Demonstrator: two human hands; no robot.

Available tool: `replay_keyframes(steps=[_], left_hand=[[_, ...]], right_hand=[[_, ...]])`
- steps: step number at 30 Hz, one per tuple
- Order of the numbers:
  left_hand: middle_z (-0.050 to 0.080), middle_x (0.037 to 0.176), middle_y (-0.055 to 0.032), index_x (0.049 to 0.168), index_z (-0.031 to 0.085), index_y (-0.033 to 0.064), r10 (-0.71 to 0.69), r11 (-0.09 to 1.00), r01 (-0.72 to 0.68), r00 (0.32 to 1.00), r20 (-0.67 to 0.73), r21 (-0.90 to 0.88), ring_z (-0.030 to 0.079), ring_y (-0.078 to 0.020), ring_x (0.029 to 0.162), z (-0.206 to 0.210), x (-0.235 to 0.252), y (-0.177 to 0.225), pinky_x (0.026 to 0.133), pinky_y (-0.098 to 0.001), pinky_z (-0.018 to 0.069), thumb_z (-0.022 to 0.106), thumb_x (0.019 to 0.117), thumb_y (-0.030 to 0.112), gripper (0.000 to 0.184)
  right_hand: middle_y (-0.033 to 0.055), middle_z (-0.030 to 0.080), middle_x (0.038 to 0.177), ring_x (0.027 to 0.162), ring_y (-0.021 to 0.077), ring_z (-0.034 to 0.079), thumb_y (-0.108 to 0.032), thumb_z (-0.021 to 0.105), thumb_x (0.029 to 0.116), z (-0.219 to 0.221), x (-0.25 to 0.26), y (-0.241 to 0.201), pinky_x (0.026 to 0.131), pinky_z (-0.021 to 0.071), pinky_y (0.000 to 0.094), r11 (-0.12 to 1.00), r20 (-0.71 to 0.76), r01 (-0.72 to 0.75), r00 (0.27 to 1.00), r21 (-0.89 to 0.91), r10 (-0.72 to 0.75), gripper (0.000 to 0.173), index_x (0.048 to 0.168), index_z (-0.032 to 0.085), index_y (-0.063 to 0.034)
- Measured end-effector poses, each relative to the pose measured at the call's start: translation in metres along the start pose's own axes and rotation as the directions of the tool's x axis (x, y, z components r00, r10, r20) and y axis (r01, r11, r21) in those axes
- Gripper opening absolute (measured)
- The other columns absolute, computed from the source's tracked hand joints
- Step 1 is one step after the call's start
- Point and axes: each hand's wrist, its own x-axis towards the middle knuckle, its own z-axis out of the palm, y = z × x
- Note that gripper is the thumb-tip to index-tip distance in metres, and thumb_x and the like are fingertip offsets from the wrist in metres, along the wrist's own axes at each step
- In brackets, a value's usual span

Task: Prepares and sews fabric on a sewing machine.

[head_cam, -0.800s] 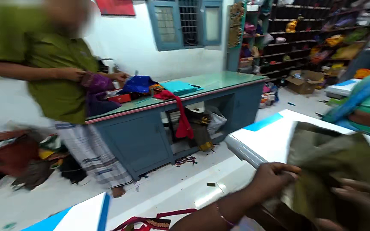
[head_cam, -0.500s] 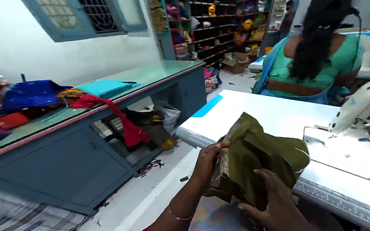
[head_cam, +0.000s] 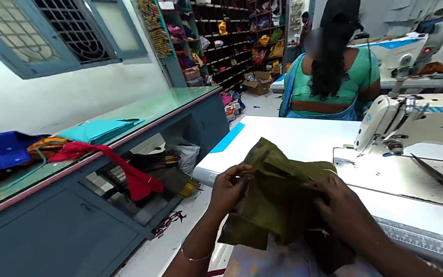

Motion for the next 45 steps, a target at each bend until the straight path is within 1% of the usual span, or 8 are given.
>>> replay_keyframes(steps=[3,6,12,17,23,29,35,45], left_hand=[[0.069,0.083,-0.0037,0.106,0.07,-0.001,0.099,0.975,-0.086,0.994,-0.054,0.205,0.06,-0.0029,0.066,0.002,0.044,0.008,0.065,-0.022,0.0527,0.065,0.0997,0.009,0.013],[0.068,0.085,-0.0144,0.107,0.068,-0.0049,0.153,0.928,-0.149,0.988,0.015,0.34,0.061,-0.0173,0.069,0.006,0.092,0.034,0.069,-0.0369,0.0539,0.061,0.1033,0.012,0.019],[0.071,0.113,-0.0225,0.117,0.07,-0.0053,0.37,0.764,-0.415,0.909,0.19,0.494,0.068,-0.0314,0.107,0.004,0.218,0.052,0.099,-0.0499,0.0505,0.058,0.1056,0.018,0.029],[0.051,0.147,-0.0255,0.114,0.069,-0.0098,0.277,0.773,-0.372,0.927,0.255,0.514,0.048,-0.0375,0.138,-0.013,0.265,0.072,0.114,-0.0526,0.0381,0.062,0.1027,0.011,0.024],[0.066,0.113,-0.0269,0.119,0.065,-0.0069,0.169,0.793,-0.319,0.933,0.317,0.518,0.063,-0.0373,0.109,0.01,0.267,0.093,0.099,-0.0577,0.0446,0.048,0.1098,0.015,0.029],[0.072,0.11,-0.0245,0.111,0.072,-0.0066,0.24,0.729,-0.552,0.761,0.603,0.405,0.068,-0.0377,0.107,0.114,0.254,0.065,0.101,-0.0559,0.0496,0.06,0.1039,0.013,0.024],[0.069,0.115,-0.0269,0.115,0.069,-0.0075,-0.006,0.789,-0.527,0.506,0.863,0.315,0.066,-0.0414,0.113,0.253,0.195,-0.038,0.104,-0.0573,0.048,0.053,0.1054,0.008,0.024],[0.064,0.12,-0.028,0.113,0.07,-0.0063,0.013,0.818,-0.426,0.687,0.726,0.388,0.057,-0.0459,0.122,0.285,0.153,-0.048,0.105,-0.0632,0.0398,0.068,0.0971,0.009,0.022]], right_hand=[[0.0195,0.062,0.122,0.099,0.034,0.066,-0.022,0.086,0.0831,-0.023,0.025,-0.003,0.082,0.0575,0.0525,0.998,0.157,-0.059,0.986,0.028,0.054,0.06,0.135,0.06,-0.0064],[0.0191,0.067,0.113,0.1,0.0367,0.068,-0.016,0.084,0.084,-0.025,0.046,-0.008,0.088,0.0544,0.056,0.949,0.476,-0.304,0.824,-0.088,0.307,0.086,0.155,0.036,-0.0145],[0.0244,0.068,0.104,0.1,0.0381,0.066,-0.021,0.063,0.1023,-0.033,0.099,0.025,0.089,0.0494,0.0577,0.904,0.293,-0.427,0.861,-0.029,0.417,0.027,0.108,0.069,0.0045],[0.0247,0.068,0.101,0.091,0.039,0.067,-0.022,0.057,0.1058,-0.045,0.107,0.023,0.081,0.0527,0.0581,0.948,0.093,-0.307,0.95,0.083,0.299,0.029,0.115,0.066,0.0044],[0.0097,0.07,0.095,0.084,0.0155,0.071,-0.013,0.056,0.1053,-0.047,0.068,0.006,0.079,0.0607,0.0324,0.469,0.391,-0.467,0.884,0.75,0.256,0.018,0.118,0.061,-0.0003],[0.0104,0.072,0.11,0.093,0.0165,0.075,-0.008,0.08,0.0865,-0.05,-0.009,0.041,0.085,0.063,0.0333,0.522,0.413,-0.584,0.811,0.622,0.415,0.072,0.145,0.038,-0.0058],[0.0099,0.07,0.11,0.095,0.0161,0.072,0.0,0.076,0.0869,-0.038,-0.093,0.089,0.085,0.0615,0.0323,0.221,0.536,-0.77,0.59,0.599,0.604,0.052,0.133,0.051,-0.001],[0.0098,0.07,0.104,0.087,0.0162,0.072,0.002,0.07,0.0922,-0.033,-0.13,0.101,0.076,0.0623,0.0308,0.018,0.493,-0.748,0.455,0.663,0.742,0.04,0.129,0.053,-0.0003]])
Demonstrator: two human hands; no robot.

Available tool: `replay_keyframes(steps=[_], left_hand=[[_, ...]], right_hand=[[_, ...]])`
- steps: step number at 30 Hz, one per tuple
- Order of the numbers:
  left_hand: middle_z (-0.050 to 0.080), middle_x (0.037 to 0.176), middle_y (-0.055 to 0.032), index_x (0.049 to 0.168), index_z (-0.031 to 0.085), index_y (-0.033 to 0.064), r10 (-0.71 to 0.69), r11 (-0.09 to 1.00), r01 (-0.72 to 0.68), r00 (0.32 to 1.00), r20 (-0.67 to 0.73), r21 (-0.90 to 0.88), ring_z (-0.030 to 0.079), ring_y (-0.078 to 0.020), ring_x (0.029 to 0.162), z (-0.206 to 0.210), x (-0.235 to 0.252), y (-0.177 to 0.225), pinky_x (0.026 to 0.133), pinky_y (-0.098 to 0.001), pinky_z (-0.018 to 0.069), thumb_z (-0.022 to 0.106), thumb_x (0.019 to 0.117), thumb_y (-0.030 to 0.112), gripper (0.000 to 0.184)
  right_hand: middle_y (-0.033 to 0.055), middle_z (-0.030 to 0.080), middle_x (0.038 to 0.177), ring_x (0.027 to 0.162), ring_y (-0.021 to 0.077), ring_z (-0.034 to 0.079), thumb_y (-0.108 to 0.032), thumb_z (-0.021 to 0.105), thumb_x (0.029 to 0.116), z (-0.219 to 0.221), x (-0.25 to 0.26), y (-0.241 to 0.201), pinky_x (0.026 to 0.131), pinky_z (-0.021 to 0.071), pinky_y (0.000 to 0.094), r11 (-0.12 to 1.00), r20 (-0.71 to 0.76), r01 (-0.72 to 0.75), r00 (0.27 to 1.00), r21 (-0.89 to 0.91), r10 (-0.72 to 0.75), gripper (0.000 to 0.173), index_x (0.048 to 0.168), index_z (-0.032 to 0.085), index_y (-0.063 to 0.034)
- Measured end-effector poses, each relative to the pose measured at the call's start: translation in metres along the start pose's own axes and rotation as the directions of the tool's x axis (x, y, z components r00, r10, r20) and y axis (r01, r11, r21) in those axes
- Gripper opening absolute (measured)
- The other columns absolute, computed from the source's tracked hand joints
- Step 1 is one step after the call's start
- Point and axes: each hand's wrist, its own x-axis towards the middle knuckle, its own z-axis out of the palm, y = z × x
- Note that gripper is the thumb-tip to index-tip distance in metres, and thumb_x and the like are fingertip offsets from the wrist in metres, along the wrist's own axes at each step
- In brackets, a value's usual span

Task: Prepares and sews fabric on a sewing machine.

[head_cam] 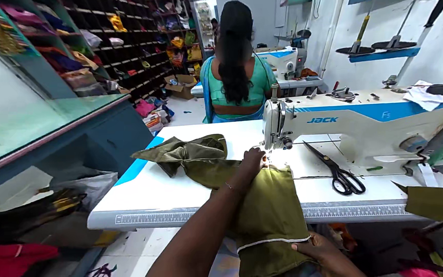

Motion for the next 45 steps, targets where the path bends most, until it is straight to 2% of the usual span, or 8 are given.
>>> replay_keyframes(steps=[5,9,22,26,29,33,37,45], left_hand=[[0.059,0.136,-0.0265,0.127,0.063,-0.0079,-0.177,0.982,0.161,0.967,0.182,0.101,0.055,-0.0428,0.13,0.002,-0.027,0.046,0.11,-0.0582,0.0426,0.056,0.1041,0.012,0.031],[0.03,0.168,-0.0122,0.16,0.037,0.0096,-0.195,0.981,0.191,0.969,0.152,0.045,0.023,-0.0351,0.157,0.012,-0.069,0.056,0.123,-0.0659,0.014,0.047,0.1048,0.057,0.074],[0.023,0.171,-0.0071,0.161,0.036,0.0319,-0.263,0.965,0.257,0.949,0.177,0.054,0.015,-0.0354,0.158,0.021,-0.04,0.043,0.117,-0.0751,0.0075,0.05,0.1001,0.065,0.071],[0.022,0.172,-0.0055,0.161,0.035,0.0336,-0.27,0.963,0.267,0.944,0.191,0.044,0.014,-0.0338,0.159,0.023,-0.034,0.039,0.118,-0.075,0.0069,0.05,0.0995,0.066,0.071],[0.021,0.172,-0.0039,0.162,0.033,0.0361,-0.266,0.964,0.261,0.944,0.196,0.054,0.013,-0.0323,0.159,0.025,-0.032,0.036,0.118,-0.0741,0.006,0.049,0.0987,0.068,0.072],[0.019,0.173,-0.0019,0.162,0.032,0.0367,-0.254,0.967,0.248,0.943,0.216,0.056,0.011,-0.0309,0.159,0.024,-0.03,0.033,0.118,-0.0745,0.0055,0.048,0.0984,0.069,0.073],[0.018,0.173,-0.0003,0.162,0.031,0.0386,-0.256,0.967,0.249,0.941,0.222,0.061,0.01,-0.0291,0.16,0.027,-0.027,0.029,0.118,-0.0741,0.0047,0.046,0.0969,0.073,0.075],[0.019,0.172,-0.001,0.161,0.033,0.0385,-0.233,0.972,0.227,0.943,0.239,0.053,0.01,-0.0291,0.16,0.024,-0.025,0.025,0.118,-0.0751,0.0044,0.045,0.0973,0.073,0.073]], right_hand=[[0.0085,0.071,0.101,0.085,0.0143,0.072,0.004,0.067,0.0932,0.005,-0.001,0.004,0.075,0.062,0.03,1.0,-0.037,0.009,0.999,0.004,-0.009,0.034,0.124,0.053,0.0001],[0.0087,0.072,0.104,0.089,0.0147,0.073,0.007,0.066,0.0914,0.002,-0.004,0.007,0.08,0.0623,0.0319,0.998,-0.032,0.055,0.998,0.021,-0.054,0.037,0.126,0.054,0.0017],[0.0054,0.073,0.1,0.089,0.0111,0.073,0.005,0.068,0.0898,-0.005,0.008,-0.01,0.084,0.0618,0.0301,0.983,-0.025,0.152,0.988,-0.103,-0.156,0.033,0.121,0.057,0.0012],[0.0022,0.069,0.083,0.068,0.0096,0.066,-0.014,0.058,0.1014,-0.038,0.016,-0.038,0.064,0.0574,0.0298,0.884,-0.072,0.218,0.96,-0.413,-0.27,0.023,0.118,0.062,0.001],[0.0084,0.068,0.082,0.065,0.0144,0.065,-0.018,0.055,0.1028,-0.09,0.037,-0.067,0.059,0.0567,0.0341,0.634,-0.293,0.312,0.687,-0.708,-0.665,0.027,0.115,0.065,0.0039],[0.0416,0.053,0.13,0.114,0.0572,0.057,-0.016,0.055,0.1026,-0.167,0.065,-0.105,0.095,0.0481,0.065,0.224,-0.19,0.136,0.226,-0.965,-0.955,0.042,0.13,0.054,0.0149],[0.0388,0.056,0.133,0.129,0.0608,0.047,-0.018,0.054,0.1014,-0.198,0.083,-0.108,0.112,0.0311,0.0688,0.101,-0.089,0.051,0.189,-0.994,-0.978,0.042,0.127,0.059,0.0147],[0.0357,0.055,0.138,0.134,0.055,0.047,-0.006,0.049,0.0959,-0.2,0.087,-0.098,0.115,0.0317,0.0625,0.135,-0.125,0.048,0.162,-0.99,-0.979,0.04,0.13,0.059,0.0136]])
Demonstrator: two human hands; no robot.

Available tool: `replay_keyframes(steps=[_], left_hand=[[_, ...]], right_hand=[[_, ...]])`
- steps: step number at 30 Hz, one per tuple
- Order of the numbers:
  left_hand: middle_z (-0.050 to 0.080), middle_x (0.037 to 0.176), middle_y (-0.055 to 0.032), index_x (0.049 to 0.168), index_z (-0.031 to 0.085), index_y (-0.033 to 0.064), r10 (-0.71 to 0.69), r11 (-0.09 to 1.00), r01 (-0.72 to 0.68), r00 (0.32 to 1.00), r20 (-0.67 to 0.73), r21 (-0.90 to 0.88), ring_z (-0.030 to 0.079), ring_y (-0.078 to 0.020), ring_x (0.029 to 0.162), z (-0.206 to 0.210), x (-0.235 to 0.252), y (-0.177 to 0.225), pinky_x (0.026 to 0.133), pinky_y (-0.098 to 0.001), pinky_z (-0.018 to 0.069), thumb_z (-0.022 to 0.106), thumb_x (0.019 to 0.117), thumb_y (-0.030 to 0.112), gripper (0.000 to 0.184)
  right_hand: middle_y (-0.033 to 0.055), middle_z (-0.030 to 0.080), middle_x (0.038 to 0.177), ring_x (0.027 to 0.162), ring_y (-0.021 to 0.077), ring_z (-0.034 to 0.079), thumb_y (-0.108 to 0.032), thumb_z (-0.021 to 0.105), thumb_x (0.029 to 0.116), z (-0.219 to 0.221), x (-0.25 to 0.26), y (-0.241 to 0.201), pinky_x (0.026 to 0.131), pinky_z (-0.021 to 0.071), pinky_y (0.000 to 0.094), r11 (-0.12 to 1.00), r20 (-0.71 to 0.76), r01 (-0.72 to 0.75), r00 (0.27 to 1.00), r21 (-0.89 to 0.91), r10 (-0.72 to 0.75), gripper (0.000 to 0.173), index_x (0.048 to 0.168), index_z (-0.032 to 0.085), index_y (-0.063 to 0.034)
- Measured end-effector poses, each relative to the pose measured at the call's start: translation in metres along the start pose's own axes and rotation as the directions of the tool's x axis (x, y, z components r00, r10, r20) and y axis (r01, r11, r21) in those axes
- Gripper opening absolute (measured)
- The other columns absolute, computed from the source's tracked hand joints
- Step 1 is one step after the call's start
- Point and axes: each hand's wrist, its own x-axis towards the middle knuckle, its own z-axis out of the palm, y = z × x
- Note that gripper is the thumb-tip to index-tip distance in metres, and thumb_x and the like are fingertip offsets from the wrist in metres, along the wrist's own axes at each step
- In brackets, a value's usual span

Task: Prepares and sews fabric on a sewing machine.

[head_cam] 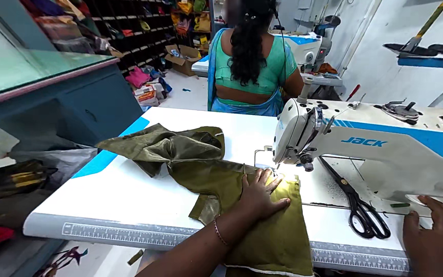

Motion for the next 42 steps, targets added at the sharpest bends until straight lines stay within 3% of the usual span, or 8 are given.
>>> replay_keyframes(steps=[8,12,14,17,20,23,29,42], left_hand=[[0.016,0.173,0.0007,0.161,0.032,0.0412,0.001,1.0,-0.002,1.0,0.019,0.03,0.008,-0.0282,0.16,0.001,-0.003,0.0,0.118,-0.074,0.0032,0.044,0.0966,0.075,0.073],[0.016,0.173,0.0001,0.161,0.032,0.0414,0.011,1.0,-0.012,1.0,0.023,0.024,0.008,-0.0274,0.16,0.002,-0.004,-0.002,0.118,-0.074,0.0026,0.044,0.0963,0.075,0.074],[0.017,0.173,0.0,0.161,0.033,0.0409,0.022,1.0,-0.023,1.0,0.012,0.021,0.009,-0.0283,0.16,0.001,0.0,-0.004,0.118,-0.0748,0.0036,0.045,0.0961,0.075,0.074],[0.017,0.173,-0.0024,0.162,0.033,0.0357,0.034,0.999,-0.035,0.999,0.012,0.031,0.006,-0.0316,0.16,-0.002,-0.001,-0.004,0.118,-0.0741,0.0015,0.045,0.0984,0.071,0.074],[0.029,0.169,-0.0097,0.16,0.038,0.0167,0.097,0.994,-0.097,0.995,0.005,0.055,0.013,-0.0332,0.159,0.003,-0.032,0.01,0.123,-0.0691,0.002,0.046,0.1055,0.055,0.067],[0.027,0.17,-0.0038,0.162,0.032,0.013,0.128,0.991,-0.131,0.978,0.165,0.006,0.013,-0.0262,0.16,0.003,-0.076,0.023,0.124,-0.0669,-0.001,0.04,0.1102,0.043,0.061],[0.026,0.17,0.0089,0.162,0.033,0.0294,0.186,0.98,-0.173,0.972,0.144,-0.102,0.008,-0.0189,0.16,0.014,-0.082,-0.003,0.117,-0.0738,-0.0094,0.043,0.1036,0.061,0.068],[0.042,0.162,0.0067,0.15,0.054,0.0281,0.283,0.956,-0.278,0.958,0.044,-0.093,0.022,-0.0182,0.157,-0.008,-0.036,-0.032,0.118,-0.074,-0.0021,0.062,0.0984,0.053,0.058]], right_hand=[[0.0316,0.066,0.124,0.123,0.0522,0.059,0.013,0.044,0.0949,-0.002,-0.001,-0.005,0.105,0.0404,0.0661,0.986,0.09,-0.139,0.985,-0.091,0.147,0.034,0.117,0.07,0.0094],[0.0356,0.053,0.142,0.136,0.0556,0.045,0.004,0.046,0.0952,-0.006,-0.004,-0.022,0.112,0.0319,0.0684,0.997,0.004,0.008,1.0,-0.082,-0.008,0.04,0.132,0.06,0.0117],[0.0363,0.058,0.134,0.128,0.0569,0.052,-0.006,0.051,0.0937,-0.003,-0.014,-0.052,0.106,0.0378,0.0692,0.983,0.015,0.182,0.983,0.034,-0.183,0.039,0.125,0.063,0.0138],[0.0149,0.072,0.12,0.117,0.0324,0.067,-0.03,0.054,0.0987,0.015,-0.041,-0.112,0.099,0.0524,0.0519,0.817,0.204,0.381,0.841,0.433,-0.5,0.036,0.109,0.077,-0.0036],[0.0073,0.073,0.121,0.12,0.024,0.066,-0.045,0.061,0.0978,0.024,-0.054,-0.15,0.102,0.0528,0.0444,0.698,0.399,0.284,0.654,0.658,-0.642,0.037,0.108,0.078,-0.0134],[0.0072,0.072,0.122,0.12,0.0237,0.066,-0.04,0.067,0.0928,0.029,-0.05,-0.148,0.101,0.0536,0.0434,0.73,0.472,0.21,0.642,0.65,-0.605,0.033,0.108,0.078,-0.0132],[0.0028,0.071,0.126,0.124,0.0182,0.064,-0.043,0.068,0.0914,0.037,-0.045,-0.145,0.103,0.0531,0.039,0.781,0.511,0.165,0.672,0.603,-0.536,0.037,0.112,0.078,-0.0143],[0.0064,0.07,0.129,0.127,0.0233,0.062,-0.029,0.073,0.0933,0.059,-0.012,-0.153,0.107,0.0479,0.0469,0.778,0.543,0.181,0.623,0.601,-0.564,0.03,0.115,0.077,-0.0084]])
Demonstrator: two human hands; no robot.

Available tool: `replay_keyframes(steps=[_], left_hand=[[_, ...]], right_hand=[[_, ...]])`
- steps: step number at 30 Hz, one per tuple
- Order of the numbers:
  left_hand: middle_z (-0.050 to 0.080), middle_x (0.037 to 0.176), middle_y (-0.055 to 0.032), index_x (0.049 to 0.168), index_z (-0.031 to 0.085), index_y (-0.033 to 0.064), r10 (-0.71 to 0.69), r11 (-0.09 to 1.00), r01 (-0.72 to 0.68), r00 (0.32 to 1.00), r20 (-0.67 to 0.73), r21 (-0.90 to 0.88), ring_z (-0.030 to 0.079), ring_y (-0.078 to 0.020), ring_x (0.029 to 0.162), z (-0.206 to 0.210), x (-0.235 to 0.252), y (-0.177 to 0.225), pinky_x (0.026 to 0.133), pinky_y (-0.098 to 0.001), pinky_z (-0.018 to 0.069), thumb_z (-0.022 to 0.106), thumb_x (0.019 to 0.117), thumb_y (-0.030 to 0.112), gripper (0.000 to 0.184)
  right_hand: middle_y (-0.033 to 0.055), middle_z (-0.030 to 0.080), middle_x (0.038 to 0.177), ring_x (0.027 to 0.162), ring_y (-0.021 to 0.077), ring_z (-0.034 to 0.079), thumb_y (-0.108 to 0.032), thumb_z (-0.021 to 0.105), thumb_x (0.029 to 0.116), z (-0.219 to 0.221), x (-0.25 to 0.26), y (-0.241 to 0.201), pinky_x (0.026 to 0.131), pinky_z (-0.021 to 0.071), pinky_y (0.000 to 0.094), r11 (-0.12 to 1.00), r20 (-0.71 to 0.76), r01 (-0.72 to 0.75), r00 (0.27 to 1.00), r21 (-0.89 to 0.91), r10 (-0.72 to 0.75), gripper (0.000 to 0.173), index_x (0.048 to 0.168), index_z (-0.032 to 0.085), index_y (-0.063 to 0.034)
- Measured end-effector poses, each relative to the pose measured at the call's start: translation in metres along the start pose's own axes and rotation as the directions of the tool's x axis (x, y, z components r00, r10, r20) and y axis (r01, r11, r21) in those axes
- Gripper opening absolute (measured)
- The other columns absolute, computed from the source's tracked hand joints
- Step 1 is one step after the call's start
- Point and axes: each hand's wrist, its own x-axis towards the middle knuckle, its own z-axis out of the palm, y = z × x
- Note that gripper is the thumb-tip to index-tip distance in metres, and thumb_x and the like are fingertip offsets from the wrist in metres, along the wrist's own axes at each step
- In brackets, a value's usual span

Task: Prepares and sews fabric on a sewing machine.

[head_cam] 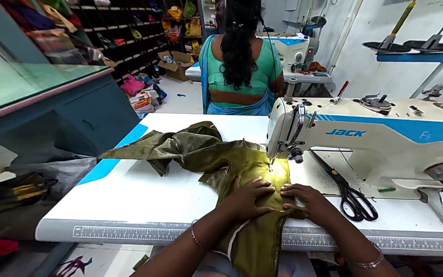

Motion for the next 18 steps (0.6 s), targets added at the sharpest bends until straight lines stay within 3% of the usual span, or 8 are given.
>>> replay_keyframes(steps=[6,8,9,10,12,13,15,18], left_hand=[[0.043,0.162,0.0004,0.148,0.057,0.0219,0.058,0.998,-0.057,0.998,0.018,-0.027,0.025,-0.0231,0.156,-0.018,0.019,-0.016,0.117,-0.0763,0.0,0.081,0.0847,0.049,0.073],[0.052,0.154,-0.0057,0.141,0.063,0.0162,0.067,0.997,-0.068,0.997,0.032,0.028,0.036,-0.0285,0.151,-0.025,0.017,-0.001,0.118,-0.0762,0.0095,0.082,0.0869,0.038,0.061],[0.061,0.143,-0.0087,0.13,0.07,0.0126,0.085,0.993,-0.086,0.996,0.018,0.076,0.048,-0.0305,0.142,-0.024,0.012,0.012,0.118,-0.0731,0.018,0.082,0.088,0.027,0.046],[0.067,0.134,-0.0102,0.122,0.073,0.0099,0.062,0.99,-0.068,0.997,0.049,0.124,0.053,-0.0308,0.137,-0.023,0.005,0.031,0.121,-0.0698,0.0186,0.077,0.0914,0.015,0.031],[0.061,0.141,-0.0166,0.131,0.066,0.0,-0.095,0.978,0.058,0.98,0.177,0.203,0.049,-0.0329,0.141,-0.014,-0.012,0.072,0.125,-0.0619,0.015,0.056,0.1015,0.006,0.031],[0.052,0.151,-0.0189,0.14,0.058,-0.0038,-0.172,0.972,0.13,0.963,0.209,0.198,0.041,-0.0336,0.148,-0.007,-0.018,0.085,0.126,-0.0618,0.0114,0.047,0.1068,0.01,0.037],[0.032,0.167,-0.0144,0.156,0.039,-0.0002,-0.269,0.958,0.24,0.94,0.211,0.154,0.023,-0.0302,0.157,0.006,-0.026,0.093,0.123,-0.0671,0.0012,0.034,0.1125,0.037,0.057],[0.035,0.167,-0.0067,0.157,0.041,0.0079,-0.188,0.979,0.183,0.981,0.044,0.09,0.023,-0.0246,0.157,0.029,-0.034,0.067,0.122,-0.0687,-0.0002,0.042,0.1082,0.049,0.064]], right_hand=[[0.0117,0.069,0.128,0.123,0.024,0.063,-0.024,0.078,0.0913,-0.01,0.023,0.0,0.106,0.0493,0.0445,0.997,0.094,-0.064,0.994,0.033,0.061,0.032,0.115,0.075,-0.0024],[0.0143,0.069,0.127,0.122,0.0243,0.064,-0.021,0.078,0.0911,-0.012,0.03,0.003,0.105,0.0504,0.0423,0.997,0.112,-0.059,0.992,0.042,0.054,0.032,0.116,0.074,-0.0008],[0.0148,0.069,0.127,0.121,0.0243,0.064,-0.02,0.078,0.0911,-0.013,0.032,0.004,0.105,0.0506,0.0417,0.997,0.111,-0.06,0.992,0.048,0.054,0.032,0.116,0.074,-0.0005],[0.0142,0.069,0.127,0.122,0.0238,0.064,-0.019,0.078,0.0913,-0.012,0.034,0.005,0.105,0.0504,0.0414,0.997,0.108,-0.061,0.993,0.051,0.055,0.031,0.116,0.074,-0.0008],[0.0141,0.069,0.128,0.123,0.024,0.064,-0.017,0.077,0.0912,-0.01,0.036,0.009,0.106,0.0496,0.0419,0.997,0.081,-0.046,0.996,0.058,0.042,0.031,0.117,0.073,0.0001],[0.0145,0.068,0.129,0.123,0.0246,0.063,-0.017,0.076,0.0918,-0.008,0.037,0.011,0.107,0.0494,0.0424,0.998,0.066,-0.037,0.997,0.057,0.033,0.032,0.118,0.073,0.0004],[0.0152,0.067,0.131,0.124,0.0264,0.063,-0.018,0.073,0.0941,-0.005,0.036,0.013,0.107,0.049,0.0447,0.998,0.035,-0.035,0.999,0.043,0.034,0.034,0.122,0.071,0.0006],[0.0135,0.069,0.127,0.118,0.0288,0.066,-0.018,0.071,0.0949,0.001,0.029,0.015,0.103,0.051,0.0486,0.999,-0.073,0.031,0.997,-0.028,-0.033,0.029,0.119,0.073,-0.0024]])
